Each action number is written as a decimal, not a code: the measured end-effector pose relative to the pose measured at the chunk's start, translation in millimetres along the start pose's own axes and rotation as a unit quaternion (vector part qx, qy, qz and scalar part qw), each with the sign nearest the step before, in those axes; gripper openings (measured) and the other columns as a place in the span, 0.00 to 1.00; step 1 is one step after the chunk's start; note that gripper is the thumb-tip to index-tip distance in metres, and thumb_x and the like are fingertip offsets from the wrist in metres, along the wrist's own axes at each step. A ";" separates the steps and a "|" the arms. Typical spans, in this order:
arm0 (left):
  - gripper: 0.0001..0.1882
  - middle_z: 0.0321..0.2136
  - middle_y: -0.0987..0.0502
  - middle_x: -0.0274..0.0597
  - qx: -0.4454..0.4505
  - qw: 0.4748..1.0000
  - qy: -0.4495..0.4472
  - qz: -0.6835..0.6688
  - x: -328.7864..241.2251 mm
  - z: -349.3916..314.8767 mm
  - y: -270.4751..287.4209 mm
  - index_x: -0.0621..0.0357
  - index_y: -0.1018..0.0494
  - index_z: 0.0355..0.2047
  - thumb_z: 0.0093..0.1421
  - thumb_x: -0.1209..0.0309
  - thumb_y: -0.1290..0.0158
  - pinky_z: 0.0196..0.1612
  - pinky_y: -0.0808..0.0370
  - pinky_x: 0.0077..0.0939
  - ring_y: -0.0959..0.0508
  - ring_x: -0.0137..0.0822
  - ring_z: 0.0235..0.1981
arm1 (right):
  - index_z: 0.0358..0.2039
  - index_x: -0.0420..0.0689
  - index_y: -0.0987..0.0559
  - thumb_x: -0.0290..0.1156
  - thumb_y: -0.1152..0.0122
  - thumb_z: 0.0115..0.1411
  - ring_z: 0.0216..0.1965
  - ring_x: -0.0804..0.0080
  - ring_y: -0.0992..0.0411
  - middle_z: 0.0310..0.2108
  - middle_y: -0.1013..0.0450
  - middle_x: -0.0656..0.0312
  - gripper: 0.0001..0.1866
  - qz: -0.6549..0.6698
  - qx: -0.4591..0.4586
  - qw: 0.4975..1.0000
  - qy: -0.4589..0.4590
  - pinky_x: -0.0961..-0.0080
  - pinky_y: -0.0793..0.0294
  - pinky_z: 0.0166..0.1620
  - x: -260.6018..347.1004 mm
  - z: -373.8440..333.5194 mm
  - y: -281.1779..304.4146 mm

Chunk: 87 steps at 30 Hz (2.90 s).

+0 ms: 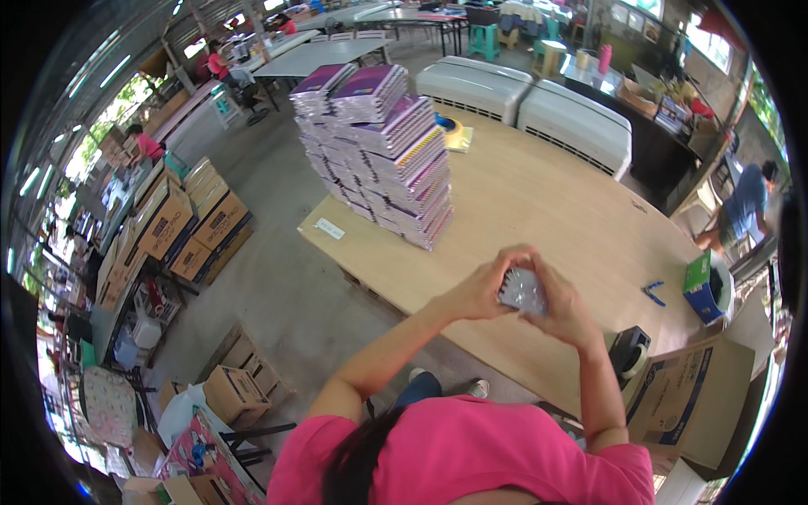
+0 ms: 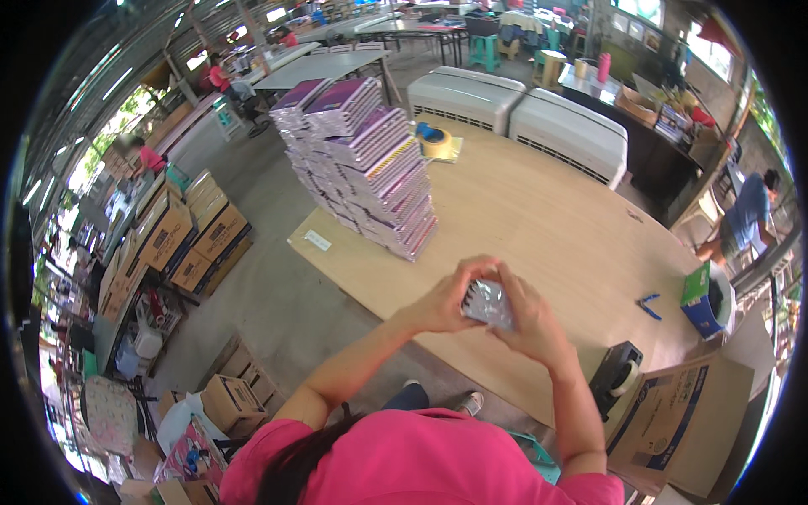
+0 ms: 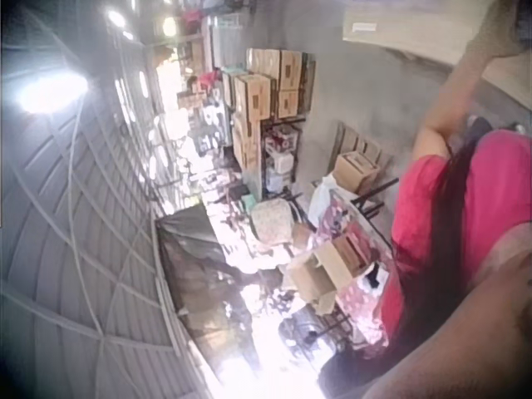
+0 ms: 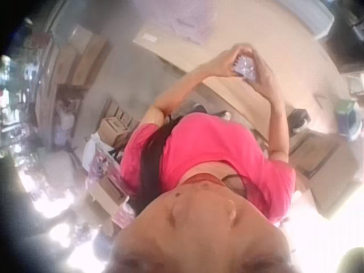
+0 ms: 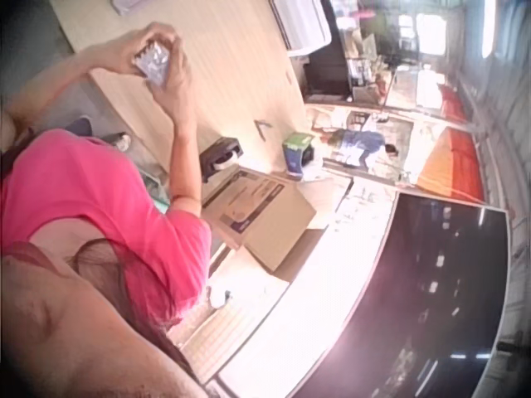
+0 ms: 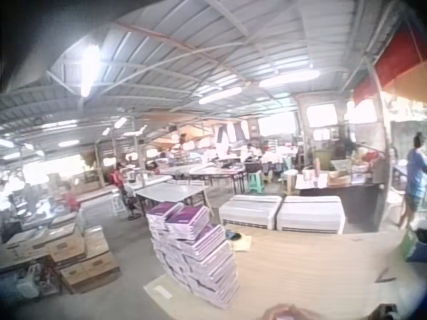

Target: The person selects several colorful notebooks from a row, stacks them together, slides the stack into a plastic sleeve, and applies adhesive tape to seal the package.

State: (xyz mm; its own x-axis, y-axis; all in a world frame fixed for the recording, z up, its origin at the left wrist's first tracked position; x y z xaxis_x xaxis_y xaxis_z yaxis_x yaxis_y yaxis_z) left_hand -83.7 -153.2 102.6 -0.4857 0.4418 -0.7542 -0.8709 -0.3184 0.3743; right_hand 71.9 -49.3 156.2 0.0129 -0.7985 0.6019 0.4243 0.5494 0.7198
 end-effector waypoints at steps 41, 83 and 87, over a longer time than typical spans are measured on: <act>0.45 0.67 0.41 0.50 -0.028 0.944 0.239 -0.225 154.8 81.1 556.4 0.41 0.57 0.73 0.62 0.37 0.56 0.66 0.47 0.39 0.39 0.42 0.65 | 0.61 0.49 0.30 0.23 0.28 0.45 0.54 0.51 0.31 0.55 0.30 0.52 0.40 -0.239 -0.279 0.896 0.250 0.62 0.28 0.55 151.2 479.9 -90.7; 0.15 0.34 0.18 0.40 -0.142 0.856 0.434 -0.243 227.8 69.4 630.7 0.60 0.24 0.42 0.63 0.61 0.46 0.38 0.19 0.30 0.17 0.34 0.29 | 0.71 0.48 0.50 0.69 0.74 0.66 0.71 0.37 0.60 0.68 0.46 0.41 0.45 0.056 -0.234 0.957 -0.161 0.57 0.59 0.70 44.0 373.2 -112.7; 0.15 0.34 0.19 0.39 -0.134 0.855 0.431 -0.256 231.2 74.0 627.5 0.57 0.24 0.42 0.62 0.60 0.45 0.38 0.20 0.31 0.18 0.34 0.30 | 0.72 0.52 0.53 0.69 0.73 0.65 0.71 0.35 0.62 0.71 0.53 0.43 0.44 -0.048 -0.222 0.953 -0.201 0.55 0.59 0.71 52.0 372.1 -112.3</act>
State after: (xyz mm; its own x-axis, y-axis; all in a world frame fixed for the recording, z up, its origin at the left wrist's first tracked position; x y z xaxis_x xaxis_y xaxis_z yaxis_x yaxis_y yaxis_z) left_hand -748.0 -188.7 203.0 0.2898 -0.1644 -0.9429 -0.8480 -0.5008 -0.1733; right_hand -311.9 -60.9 235.4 -0.3551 -0.6320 0.6889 0.7485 0.2493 0.6145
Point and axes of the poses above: each hand's wrist, its own z-axis towards the middle knuckle, its own y-axis out of the back of the hand, x = y × z, the point moved 2 cm from there along z, towards the middle knuckle
